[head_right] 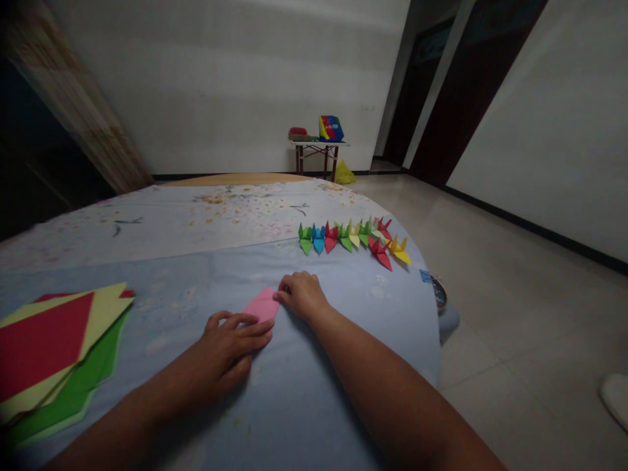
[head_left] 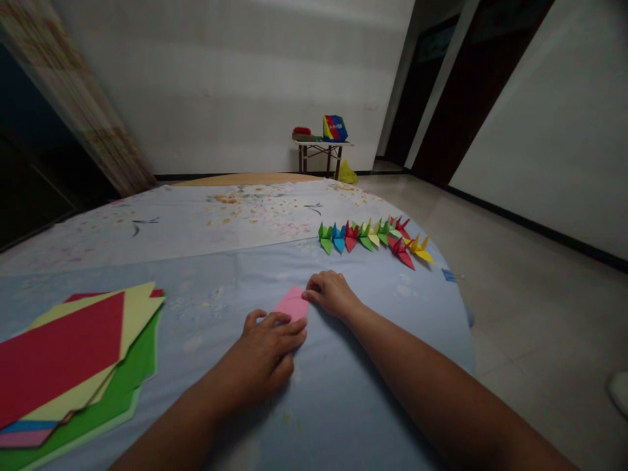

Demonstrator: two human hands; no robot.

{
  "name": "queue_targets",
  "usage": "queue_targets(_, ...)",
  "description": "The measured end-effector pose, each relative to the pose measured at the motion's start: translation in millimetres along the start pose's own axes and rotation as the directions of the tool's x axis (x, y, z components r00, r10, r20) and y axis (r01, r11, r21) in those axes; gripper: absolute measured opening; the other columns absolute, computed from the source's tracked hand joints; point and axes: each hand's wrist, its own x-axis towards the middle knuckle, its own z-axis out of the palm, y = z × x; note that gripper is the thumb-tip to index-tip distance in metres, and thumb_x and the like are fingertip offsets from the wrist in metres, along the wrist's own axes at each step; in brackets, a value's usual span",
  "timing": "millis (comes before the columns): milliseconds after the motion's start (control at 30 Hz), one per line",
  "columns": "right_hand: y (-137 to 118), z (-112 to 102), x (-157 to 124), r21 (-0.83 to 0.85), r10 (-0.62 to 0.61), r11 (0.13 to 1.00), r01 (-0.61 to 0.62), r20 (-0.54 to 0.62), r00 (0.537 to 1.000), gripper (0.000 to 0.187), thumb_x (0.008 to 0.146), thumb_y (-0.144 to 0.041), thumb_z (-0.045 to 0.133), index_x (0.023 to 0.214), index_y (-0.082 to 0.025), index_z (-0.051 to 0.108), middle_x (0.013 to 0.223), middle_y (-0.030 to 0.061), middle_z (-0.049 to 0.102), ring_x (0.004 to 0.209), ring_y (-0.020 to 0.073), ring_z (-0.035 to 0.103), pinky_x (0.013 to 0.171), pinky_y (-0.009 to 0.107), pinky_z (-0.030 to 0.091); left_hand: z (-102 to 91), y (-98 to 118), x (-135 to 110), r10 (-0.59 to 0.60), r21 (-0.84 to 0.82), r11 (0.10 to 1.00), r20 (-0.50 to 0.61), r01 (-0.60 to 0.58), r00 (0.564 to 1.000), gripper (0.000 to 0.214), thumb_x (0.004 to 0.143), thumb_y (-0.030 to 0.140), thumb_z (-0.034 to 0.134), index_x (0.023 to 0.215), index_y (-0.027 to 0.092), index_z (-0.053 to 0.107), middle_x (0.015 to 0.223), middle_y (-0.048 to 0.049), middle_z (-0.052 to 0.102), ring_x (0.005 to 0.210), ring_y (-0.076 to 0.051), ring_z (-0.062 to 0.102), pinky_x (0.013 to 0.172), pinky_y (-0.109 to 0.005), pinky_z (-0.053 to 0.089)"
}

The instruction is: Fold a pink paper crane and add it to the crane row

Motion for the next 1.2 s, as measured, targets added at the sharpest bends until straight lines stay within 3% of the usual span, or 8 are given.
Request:
queue_targets(133, 1, 2, 0, 0.001, 0.001, 1.0, -0.001, 0.0, 1.0, 0.019, 0.078, -0.04, 0.061, 0.081, -0.021, 0.064, 0.079, 0.0018, 0.062, 0.08, 0.0153, 0.05, 0.071, 0.028, 0.029, 8.4, -15, 0, -0.009, -0.03, 1.0, -0.04, 0.007, 0.999, 0.041, 0.079, 0.017, 0.044, 0.117, 0.029, 0.055, 0.129, -0.0015, 0.054, 0.115, -0.024, 0.044, 0.096, -0.048, 0.026)
queue_targets(267, 1, 1, 0, 0.002, -0.012, 1.0, 0.012, -0.008, 1.0, 0.02, 0.078, -0.041, 0.061, 0.081, -0.021, 0.065, 0.078, 0.0019, 0.062, 0.079, 0.0152, 0.05, 0.07, 0.028, 0.029, 18.8, -36, 2, -0.112, -0.011, 0.994, -0.242, 0.113, 0.964, 0.035, 0.086, 0.021, 0.039, 0.118, 0.025, 0.053, 0.124, -0.0047, 0.058, 0.113, -0.02, 0.047, 0.096, -0.045, 0.027)
queue_targets(367, 0, -1, -2, 0.008, -0.026, 1.0, 0.026, -0.019, 0.999, 0.019, 0.078, -0.039, 0.061, 0.081, -0.021, 0.065, 0.078, 0.0021, 0.062, 0.079, 0.0151, 0.05, 0.071, 0.027, 0.029, 26.7, -46, 3, -0.076, 0.053, 0.994, -0.275, 0.094, 0.958, 0.036, 0.085, 0.021, 0.042, 0.119, 0.026, 0.052, 0.128, -0.006, 0.054, 0.116, -0.022, 0.045, 0.096, -0.046, 0.026)
queue_targets(533, -3, -2, -5, 0.045, -0.083, 0.995, 0.084, -0.035, 0.996, 0.018, 0.082, -0.036, 0.057, 0.083, -0.02, 0.066, 0.078, 0.0025, 0.063, 0.079, 0.0146, 0.052, 0.074, 0.027, 0.031, 31.0, -47, 5, -0.044, 0.06, 0.996, -0.272, 0.063, 0.961, 0.039, 0.084, 0.019, 0.044, 0.122, 0.024, 0.05, 0.125, -0.0075, 0.055, 0.113, -0.022, 0.046, 0.094, -0.043, 0.03)
queue_targets(667, -8, 0, -8, 0.1, -0.169, 0.98, 0.173, -0.049, 0.984, 0.015, 0.082, -0.031, 0.057, 0.089, -0.02, 0.065, 0.081, 0.0028, 0.064, 0.079, 0.0146, 0.053, 0.075, 0.027, 0.034, 24.3, -42, 5, -0.081, -0.004, 0.997, -0.272, 0.083, 0.959, 0.04, 0.083, 0.021, 0.045, 0.123, 0.025, 0.048, 0.117, -0.0067, 0.056, 0.106, -0.021, 0.048, 0.09, -0.039, 0.035)
queue_targets(800, -14, 5, -7, 0.167, -0.247, 0.952, 0.255, -0.067, 0.967, 0.021, 0.081, -0.023, 0.059, 0.101, -0.019, 0.061, 0.086, 0.0032, 0.066, 0.083, 0.015, 0.052, 0.076, 0.026, 0.036, 15.1, -44, 1, -0.09, -0.033, 0.996, -0.204, 0.085, 0.975, 0.042, 0.078, 0.027, 0.054, 0.12, 0.026, 0.052, 0.112, -0.0053, 0.055, 0.101, -0.021, 0.049, 0.089, -0.037, 0.036)
queue_targets(967, -14, 11, -2, 0.145, -0.361, 0.92, 0.365, -0.055, 0.931, 0.012, 0.083, -0.022, 0.055, 0.092, -0.019, 0.064, 0.088, 0.0038, 0.066, 0.084, 0.0159, 0.052, 0.079, 0.029, 0.036, 5.3, -53, -4, -0.072, -0.039, 0.997, -0.141, 0.067, 0.987, 0.04, 0.069, 0.028, 0.064, 0.109, 0.028, 0.059, 0.112, -0.0032, 0.056, 0.105, -0.023, 0.046, 0.092, -0.038, 0.031)
queue_targets(1200, -14, 2, -11, 0.088, -0.447, 0.889, 0.449, -0.045, 0.894, 0.01, 0.082, -0.024, 0.057, 0.085, -0.019, 0.066, 0.087, 0.0062, 0.061, 0.087, 0.0178, 0.048, 0.079, 0.032, 0.035, -2.4, -52, -4, -0.029, -0.04, 0.999, -0.096, 0.025, 0.995, 0.018, 0.079, 0.033, 0.057, 0.096, 0.028, 0.065, 0.108, -0.0013, 0.062, 0.103, -0.021, 0.05, 0.088, -0.036, 0.031)
